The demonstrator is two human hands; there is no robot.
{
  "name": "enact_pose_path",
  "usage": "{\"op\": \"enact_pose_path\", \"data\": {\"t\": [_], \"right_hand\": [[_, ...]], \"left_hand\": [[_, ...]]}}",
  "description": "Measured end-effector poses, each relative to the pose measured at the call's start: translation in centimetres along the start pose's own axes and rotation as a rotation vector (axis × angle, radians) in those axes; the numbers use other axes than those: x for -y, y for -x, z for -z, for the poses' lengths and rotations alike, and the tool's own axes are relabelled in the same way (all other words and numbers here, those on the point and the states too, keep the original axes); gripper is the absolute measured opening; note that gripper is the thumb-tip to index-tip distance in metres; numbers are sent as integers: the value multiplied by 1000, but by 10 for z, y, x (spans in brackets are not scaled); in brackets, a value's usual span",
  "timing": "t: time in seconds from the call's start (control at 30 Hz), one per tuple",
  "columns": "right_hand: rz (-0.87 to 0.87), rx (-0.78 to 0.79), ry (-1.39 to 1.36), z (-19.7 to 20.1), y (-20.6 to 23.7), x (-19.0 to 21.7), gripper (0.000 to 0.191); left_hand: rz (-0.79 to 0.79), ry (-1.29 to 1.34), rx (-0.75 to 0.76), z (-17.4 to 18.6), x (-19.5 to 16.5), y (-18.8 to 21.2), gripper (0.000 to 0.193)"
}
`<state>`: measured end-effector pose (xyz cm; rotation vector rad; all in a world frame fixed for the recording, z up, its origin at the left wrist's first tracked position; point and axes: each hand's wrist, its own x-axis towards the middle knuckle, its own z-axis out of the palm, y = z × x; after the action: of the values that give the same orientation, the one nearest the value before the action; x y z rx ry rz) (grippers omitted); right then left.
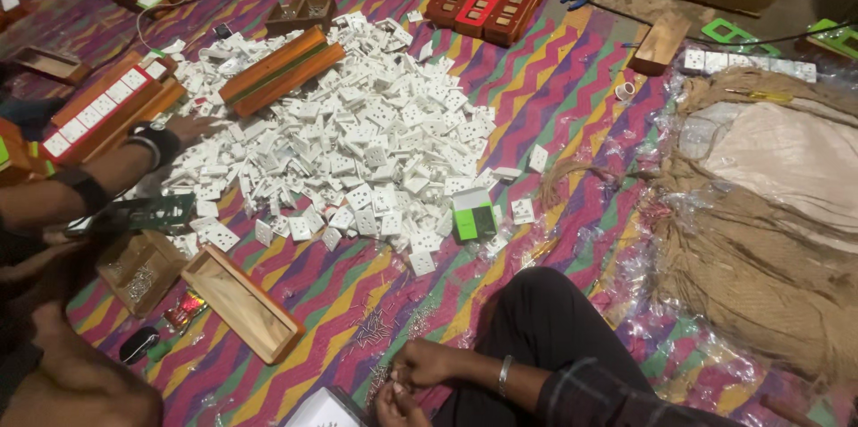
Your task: The person sits on a floor mat and sorts small metal screws by hand, picking them one at a time from a pile on the mat and placing them into an open white box beside them. Other people nearby handle white electrical switch plates and wooden trays.
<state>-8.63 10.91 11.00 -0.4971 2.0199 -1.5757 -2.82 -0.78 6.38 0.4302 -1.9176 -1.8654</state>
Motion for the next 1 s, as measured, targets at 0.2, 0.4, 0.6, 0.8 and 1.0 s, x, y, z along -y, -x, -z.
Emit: {"op": "enact_pose_path", "data": {"t": [0.2,0.4,0.6,0.8,1.0], "right_hand": [[-54,93,-28,-1,0,0,22],[26,76,-12,-1,0,-5,17],[163,-26,9,2,1,-4,13],[-168,-426,480,23,0,9,17],[-219,-509,581,23,-4,12,18]], "left_hand": [[71,-19,-62,0,1,5,28],[-46,-197,-61,-3,4,6,30],[87,-135,-8,5,5,9,37],[155,-531,27,16,-4,11,39],[-112,-603,46,14,-13,7,28]]}}
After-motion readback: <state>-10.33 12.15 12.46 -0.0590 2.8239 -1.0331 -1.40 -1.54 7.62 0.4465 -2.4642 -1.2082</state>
